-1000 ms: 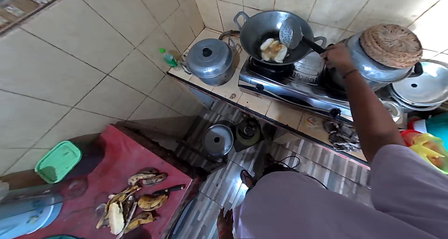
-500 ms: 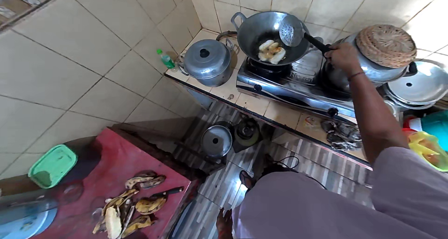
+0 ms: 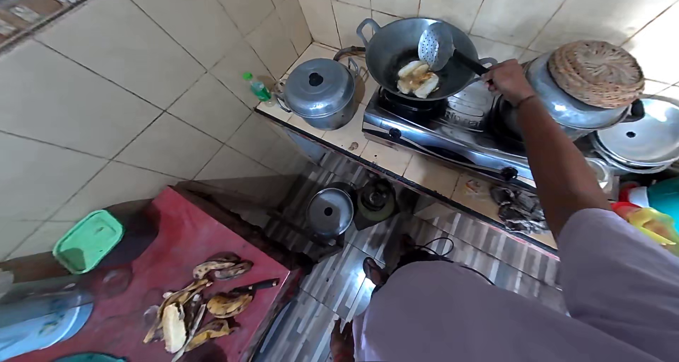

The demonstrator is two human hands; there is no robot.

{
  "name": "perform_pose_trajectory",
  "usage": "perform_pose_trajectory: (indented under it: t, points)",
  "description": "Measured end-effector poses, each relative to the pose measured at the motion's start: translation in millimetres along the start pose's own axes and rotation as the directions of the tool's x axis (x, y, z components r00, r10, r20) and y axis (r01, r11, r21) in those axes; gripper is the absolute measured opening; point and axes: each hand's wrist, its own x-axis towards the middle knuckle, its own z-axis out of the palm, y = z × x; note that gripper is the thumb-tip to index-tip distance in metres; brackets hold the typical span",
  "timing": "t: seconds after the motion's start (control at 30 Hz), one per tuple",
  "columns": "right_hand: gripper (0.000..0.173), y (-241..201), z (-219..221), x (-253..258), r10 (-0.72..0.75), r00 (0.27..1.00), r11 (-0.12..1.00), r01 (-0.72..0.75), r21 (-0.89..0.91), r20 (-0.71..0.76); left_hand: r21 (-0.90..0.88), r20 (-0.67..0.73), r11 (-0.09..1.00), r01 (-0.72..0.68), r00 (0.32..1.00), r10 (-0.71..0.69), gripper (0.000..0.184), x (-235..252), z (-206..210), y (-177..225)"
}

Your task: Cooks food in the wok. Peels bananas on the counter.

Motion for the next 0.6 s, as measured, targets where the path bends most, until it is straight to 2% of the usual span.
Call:
perform_pose_trajectory:
  t: [0.1,0.3,0.47,0.6]
  points:
    - [0.018,0,-3,-10,0.046,0.999,0.996,-0.045,0.073,-0.004,0.028,0.005,1.0,-0.006,1.0,0.006,0.043,4,-3,-6]
    - [0.014,6,-11,-29,0.007,1.0,0.977,-0.011,0.211,0.022,0.02,0.02,1.0,-0.008,1.0,0.008,0.044,-7,8,12]
    - [0.017,3,-13,-41,-0.005,0.999,0.978,-0.006,0.208,0.048,-0.004,0.026,1.0,0.022,0.999,-0.022,0.047,3,14,19]
    - [0.022,4,-12,-49,-0.016,0.996,0.996,0.009,0.092,0.083,-0.029,0.027,0.999,0.02,0.999,-0.019,0.047,3,14,18]
